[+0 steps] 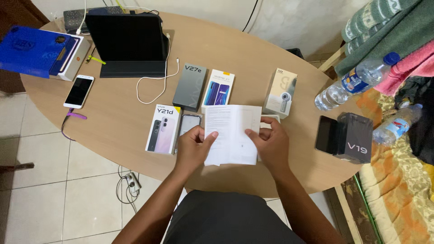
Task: The person unboxes a white smartphone, connects a charging cable to a power strip, and plugs the charger into the phone. The device powers on and displays the Vivo logo. The person then handles the phone box and paperwork before placing the phone on the table.
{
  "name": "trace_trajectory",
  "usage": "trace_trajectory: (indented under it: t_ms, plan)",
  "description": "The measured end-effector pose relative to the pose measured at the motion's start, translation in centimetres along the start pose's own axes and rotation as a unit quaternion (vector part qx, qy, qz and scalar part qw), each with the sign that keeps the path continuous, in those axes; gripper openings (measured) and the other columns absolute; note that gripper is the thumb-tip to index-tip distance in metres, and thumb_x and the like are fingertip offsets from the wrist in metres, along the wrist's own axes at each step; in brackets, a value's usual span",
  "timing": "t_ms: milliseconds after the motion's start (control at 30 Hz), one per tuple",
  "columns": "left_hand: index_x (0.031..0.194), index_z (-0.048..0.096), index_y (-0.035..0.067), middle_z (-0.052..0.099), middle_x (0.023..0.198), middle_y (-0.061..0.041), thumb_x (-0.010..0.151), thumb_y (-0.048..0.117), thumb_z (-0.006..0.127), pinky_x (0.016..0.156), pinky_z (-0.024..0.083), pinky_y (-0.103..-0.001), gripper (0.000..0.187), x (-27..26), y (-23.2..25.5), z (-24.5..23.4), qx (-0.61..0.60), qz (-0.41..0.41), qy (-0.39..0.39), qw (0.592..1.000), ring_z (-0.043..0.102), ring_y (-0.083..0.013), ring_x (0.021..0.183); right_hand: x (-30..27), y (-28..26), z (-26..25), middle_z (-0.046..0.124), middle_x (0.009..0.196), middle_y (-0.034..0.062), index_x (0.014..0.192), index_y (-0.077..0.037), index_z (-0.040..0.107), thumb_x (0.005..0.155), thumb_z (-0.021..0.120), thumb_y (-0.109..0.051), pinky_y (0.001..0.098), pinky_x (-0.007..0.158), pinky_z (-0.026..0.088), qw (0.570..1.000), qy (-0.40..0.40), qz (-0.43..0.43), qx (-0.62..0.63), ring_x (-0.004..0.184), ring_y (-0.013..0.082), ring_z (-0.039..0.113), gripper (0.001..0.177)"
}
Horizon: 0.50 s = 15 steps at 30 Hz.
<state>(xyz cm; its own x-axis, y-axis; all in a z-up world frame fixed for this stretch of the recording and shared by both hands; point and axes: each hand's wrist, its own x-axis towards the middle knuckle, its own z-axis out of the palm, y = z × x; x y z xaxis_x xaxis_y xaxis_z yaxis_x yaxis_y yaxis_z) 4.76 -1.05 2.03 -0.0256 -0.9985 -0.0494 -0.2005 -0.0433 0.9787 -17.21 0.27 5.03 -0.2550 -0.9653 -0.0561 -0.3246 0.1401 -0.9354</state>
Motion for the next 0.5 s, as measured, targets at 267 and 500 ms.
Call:
trace_trajectory:
  t_ms: [267,500]
  plan:
    - [0.126,0.068,0.011,0.060,0.123,-0.018,0.097,0.005,0.062,0.067,0.051,-0.031,0.031,-1.7,3.6,2.8,0.027,0.215,-0.142,0.966,0.062,-0.0186,0.085,0.0,4.2,1.5,0.078,0.106,0.0174,0.131,0.002,0.053,0.091,0.061,-0.003,0.0290,0.077,0.063,0.961,-0.077,0.029,0.265,0.090,0.0171,0.078,0.040]
    - [0.130,0.073,0.012,0.065,0.086,-0.010,0.097,0.004,0.065,0.058,0.045,-0.027,0.035,-2.1,-0.6,6.0,0.021,0.049,-0.188,0.981,0.048,-0.0103,0.064,-1.0,8.1,-1.4,0.073,0.115,0.0103,0.134,0.000,0.055,0.094,0.065,-0.010,0.0301,0.084,0.060,0.977,-0.093,0.087,0.169,0.100,0.0166,0.071,0.042]
